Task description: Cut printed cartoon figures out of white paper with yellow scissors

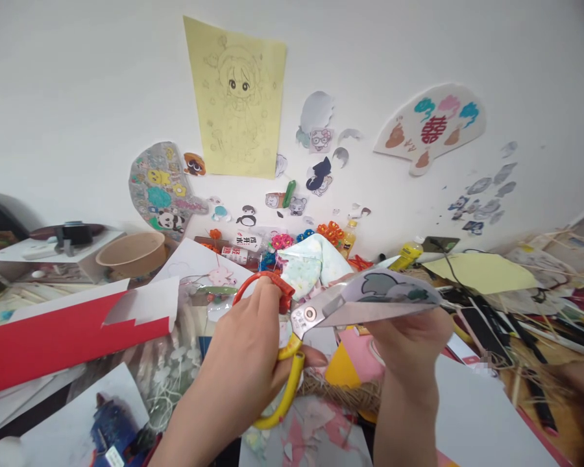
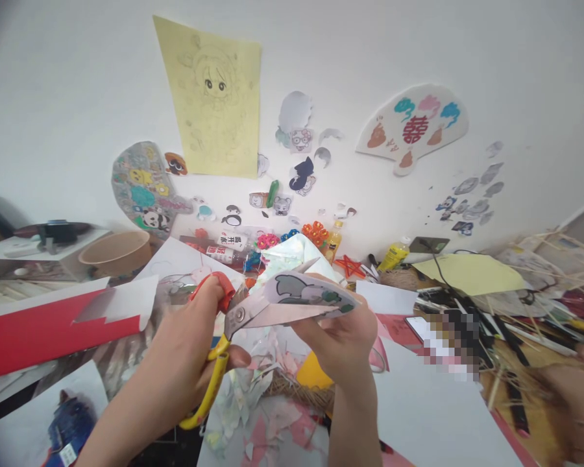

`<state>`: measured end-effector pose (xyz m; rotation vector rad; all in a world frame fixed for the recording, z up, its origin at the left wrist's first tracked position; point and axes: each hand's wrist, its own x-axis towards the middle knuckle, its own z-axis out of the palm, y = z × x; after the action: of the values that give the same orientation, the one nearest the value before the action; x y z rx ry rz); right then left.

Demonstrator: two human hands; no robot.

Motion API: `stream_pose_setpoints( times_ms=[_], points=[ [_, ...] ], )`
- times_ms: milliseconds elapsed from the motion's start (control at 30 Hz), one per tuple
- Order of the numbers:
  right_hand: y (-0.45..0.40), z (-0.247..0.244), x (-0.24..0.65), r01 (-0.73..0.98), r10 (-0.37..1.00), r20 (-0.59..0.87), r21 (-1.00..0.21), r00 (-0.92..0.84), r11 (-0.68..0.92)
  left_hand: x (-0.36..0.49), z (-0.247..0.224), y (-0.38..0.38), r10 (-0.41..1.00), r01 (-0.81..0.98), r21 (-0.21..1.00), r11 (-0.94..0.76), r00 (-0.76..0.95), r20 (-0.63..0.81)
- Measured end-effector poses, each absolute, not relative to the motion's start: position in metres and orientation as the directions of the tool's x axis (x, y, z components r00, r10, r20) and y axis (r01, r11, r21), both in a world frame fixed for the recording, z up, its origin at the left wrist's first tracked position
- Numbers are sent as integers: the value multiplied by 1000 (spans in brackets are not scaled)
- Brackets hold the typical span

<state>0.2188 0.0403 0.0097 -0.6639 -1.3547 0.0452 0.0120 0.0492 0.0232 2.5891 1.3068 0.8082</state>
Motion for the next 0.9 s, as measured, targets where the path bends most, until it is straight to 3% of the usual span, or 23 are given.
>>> stream_pose_setpoints(
  times_ms=[133, 267, 900],
  points=[
    [35, 17, 217, 334, 400, 903, -430, 158, 839, 11, 23, 48, 769, 719, 311, -622, 485, 416],
    [30, 23, 212, 230, 539, 839, -541, 77, 809, 10, 21, 48, 748, 715, 286, -638, 487, 452],
    [16, 26, 221, 288, 620, 767, -639, 166, 713, 5, 25, 45, 730, 739, 219, -637, 488, 479]
  ],
)
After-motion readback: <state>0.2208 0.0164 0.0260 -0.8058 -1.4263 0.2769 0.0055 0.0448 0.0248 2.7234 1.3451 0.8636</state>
